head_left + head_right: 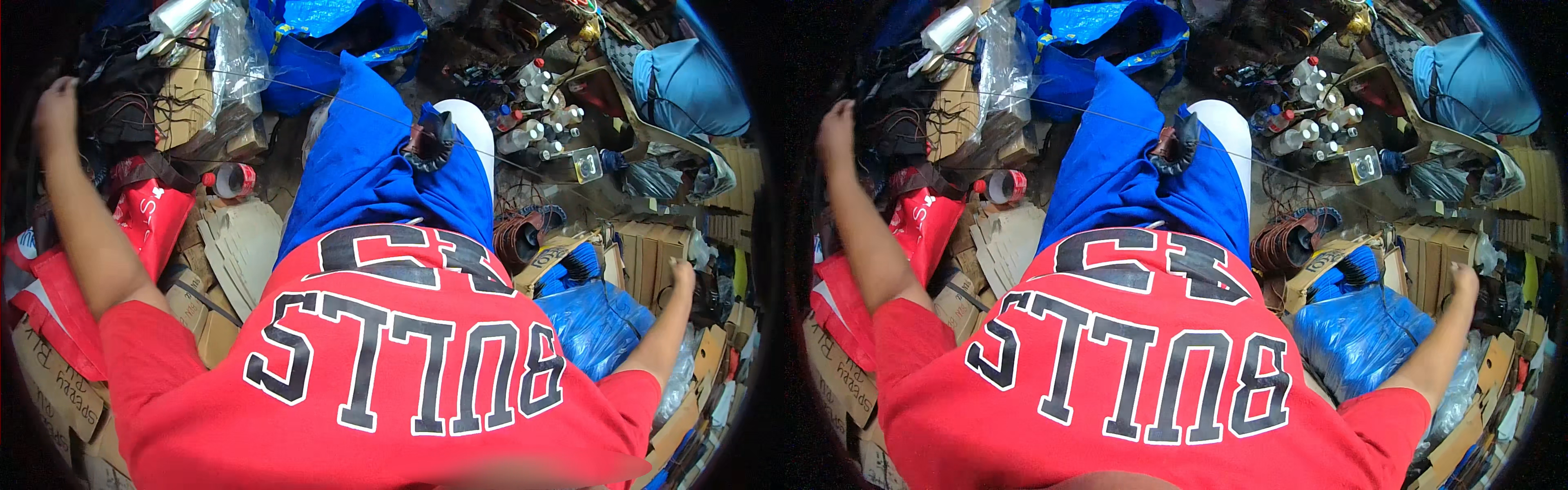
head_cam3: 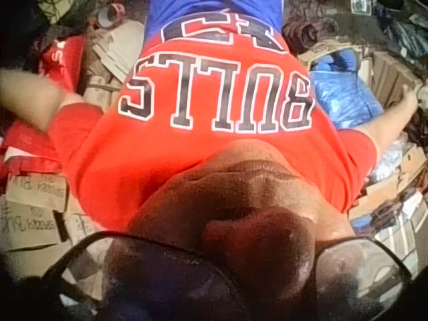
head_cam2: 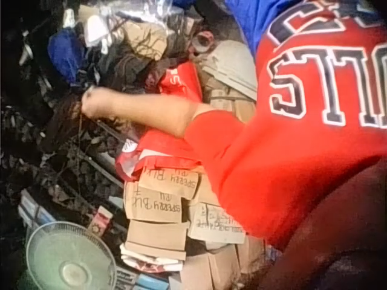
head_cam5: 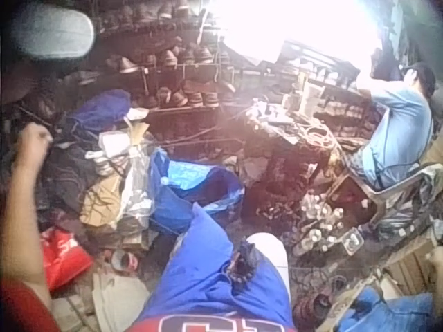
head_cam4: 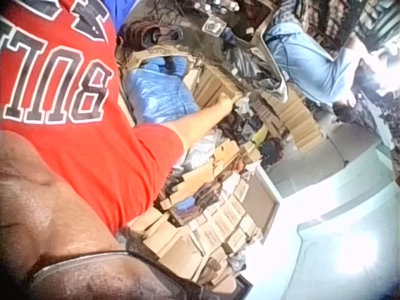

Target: Hand sewing a black leather shoe upper component to a white lining.

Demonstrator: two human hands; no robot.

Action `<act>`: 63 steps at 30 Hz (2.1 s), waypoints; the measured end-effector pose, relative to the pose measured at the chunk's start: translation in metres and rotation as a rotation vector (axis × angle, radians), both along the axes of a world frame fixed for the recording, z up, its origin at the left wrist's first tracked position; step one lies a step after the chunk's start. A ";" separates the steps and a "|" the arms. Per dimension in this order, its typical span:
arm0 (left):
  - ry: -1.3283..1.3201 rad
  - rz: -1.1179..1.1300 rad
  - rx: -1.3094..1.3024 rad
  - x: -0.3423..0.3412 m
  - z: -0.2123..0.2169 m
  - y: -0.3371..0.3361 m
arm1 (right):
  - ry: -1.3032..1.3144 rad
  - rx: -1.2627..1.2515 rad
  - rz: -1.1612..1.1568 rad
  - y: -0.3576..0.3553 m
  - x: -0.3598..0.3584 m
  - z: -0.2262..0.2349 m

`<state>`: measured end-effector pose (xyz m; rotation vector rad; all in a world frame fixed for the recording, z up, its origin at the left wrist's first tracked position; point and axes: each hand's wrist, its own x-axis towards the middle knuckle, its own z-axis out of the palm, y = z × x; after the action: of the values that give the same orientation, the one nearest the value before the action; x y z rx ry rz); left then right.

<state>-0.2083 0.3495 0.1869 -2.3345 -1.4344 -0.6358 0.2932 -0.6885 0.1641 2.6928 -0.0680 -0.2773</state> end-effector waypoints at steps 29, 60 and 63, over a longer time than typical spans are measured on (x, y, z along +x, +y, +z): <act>-0.600 -0.693 -1.499 0.083 -0.139 -0.197 | 0.766 1.698 -0.026 0.439 -0.160 -0.144; 0.045 -1.330 -1.782 0.255 -0.177 -0.342 | 0.612 1.381 0.807 0.482 -0.169 -0.138; 0.068 -1.322 -1.819 0.253 -0.179 -0.341 | 0.490 1.409 0.813 0.472 -0.181 -0.144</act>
<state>0.0445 0.0086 0.0083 -4.3314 0.3418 1.1991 0.1120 -0.2162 0.0198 3.3735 1.9534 -0.9480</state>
